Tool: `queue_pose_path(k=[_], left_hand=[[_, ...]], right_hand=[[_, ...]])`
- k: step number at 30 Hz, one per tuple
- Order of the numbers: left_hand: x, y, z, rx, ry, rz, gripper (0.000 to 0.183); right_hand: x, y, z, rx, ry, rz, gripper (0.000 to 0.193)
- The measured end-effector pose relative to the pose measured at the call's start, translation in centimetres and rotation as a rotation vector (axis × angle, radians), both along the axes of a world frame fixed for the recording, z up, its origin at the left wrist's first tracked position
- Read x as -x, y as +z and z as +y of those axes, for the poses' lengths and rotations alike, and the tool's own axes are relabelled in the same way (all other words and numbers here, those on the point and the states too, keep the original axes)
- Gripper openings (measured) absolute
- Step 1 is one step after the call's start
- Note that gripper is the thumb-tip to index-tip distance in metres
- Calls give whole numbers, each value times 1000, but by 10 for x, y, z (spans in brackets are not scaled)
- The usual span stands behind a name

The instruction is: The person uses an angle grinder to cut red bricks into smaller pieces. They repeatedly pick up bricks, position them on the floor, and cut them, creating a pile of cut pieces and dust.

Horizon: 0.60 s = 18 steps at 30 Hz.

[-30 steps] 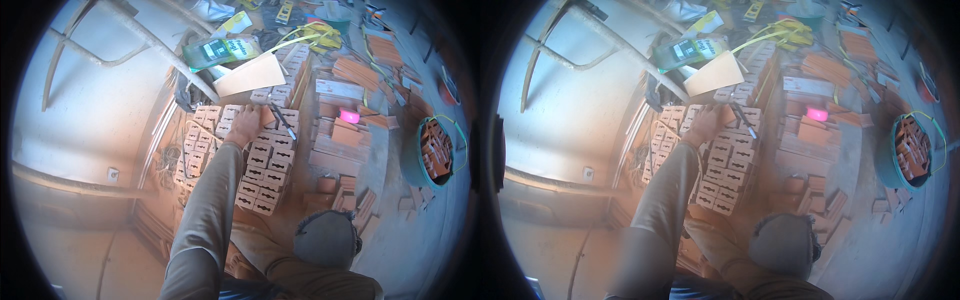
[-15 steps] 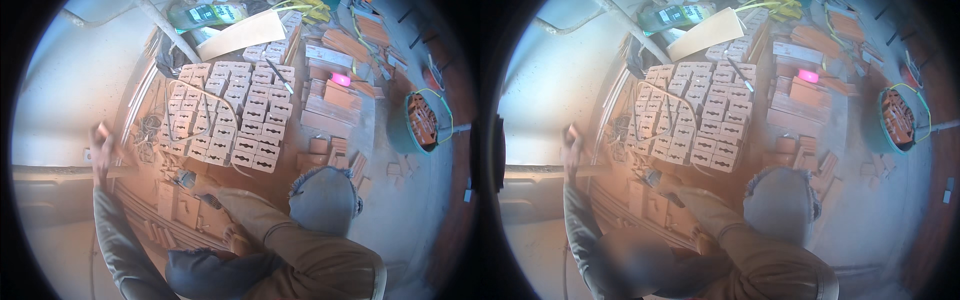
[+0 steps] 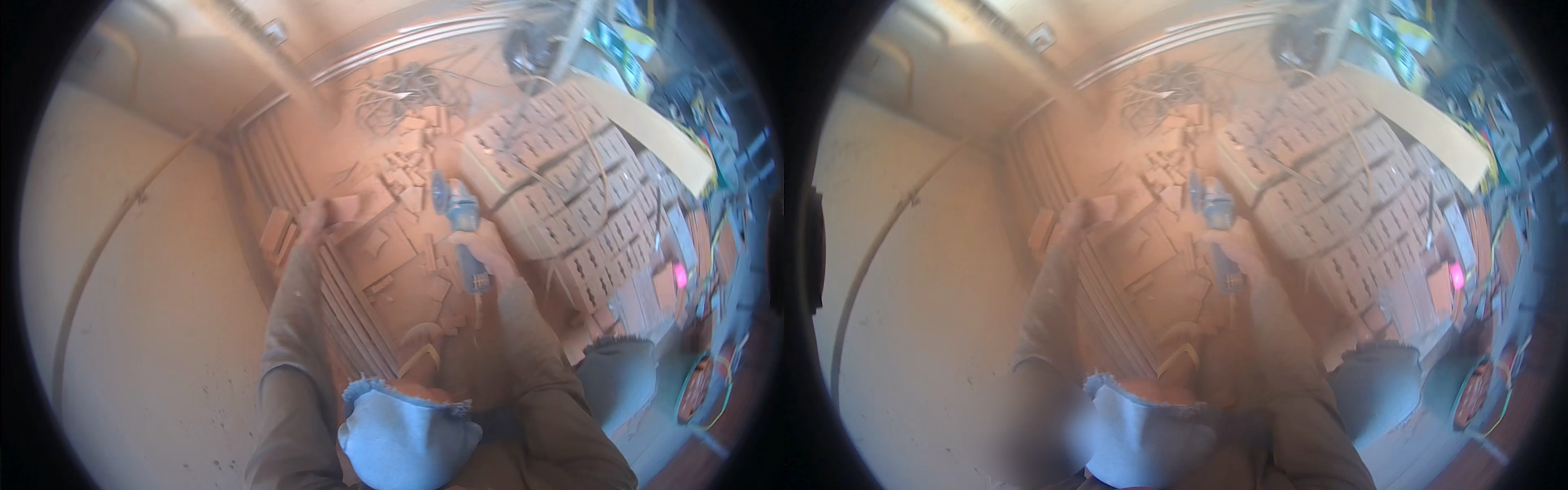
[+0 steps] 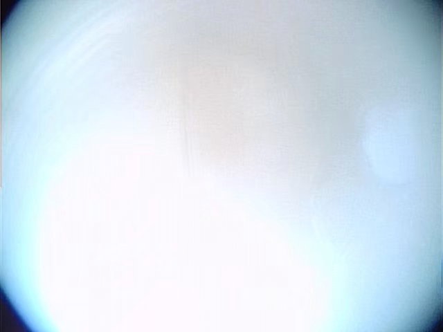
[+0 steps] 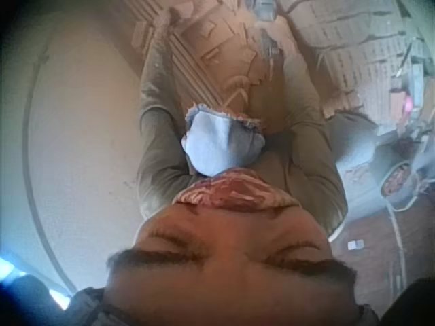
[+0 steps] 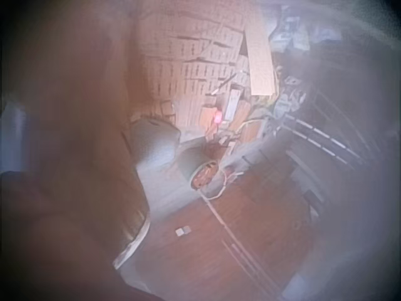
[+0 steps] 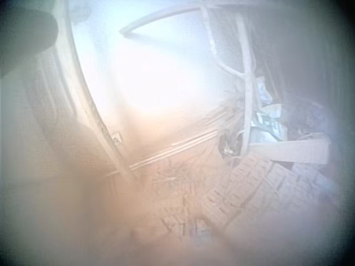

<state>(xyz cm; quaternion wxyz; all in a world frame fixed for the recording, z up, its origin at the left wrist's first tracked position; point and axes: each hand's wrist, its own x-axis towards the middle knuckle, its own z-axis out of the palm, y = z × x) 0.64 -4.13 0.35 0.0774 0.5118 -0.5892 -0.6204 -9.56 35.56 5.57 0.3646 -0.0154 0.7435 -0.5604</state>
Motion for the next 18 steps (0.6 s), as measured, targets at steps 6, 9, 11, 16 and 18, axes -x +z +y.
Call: queue_pose_path(k=[6, 9, 11, 16, 18], left_hand=[[-11, 3, 42, -27, -46, -28, 45], [-23, -1, 22, 55, -320, -152, 41], [-37, -15, 12, -30, -273, 9, 41], [-68, -13, 19, 435, -484, -213, 51], [-75, 7, 32, 742, -476, -351, 53]], right_hand=[[5, 4, -9, 27, 27, 59, 34], [6, 7, -11, 12, 16, 61, 35], [2, 6, -18, 2, 22, 54, 35], [-3, 1, -28, -118, 108, 72, 36], [0, -2, -27, -141, 110, 44, 44]])
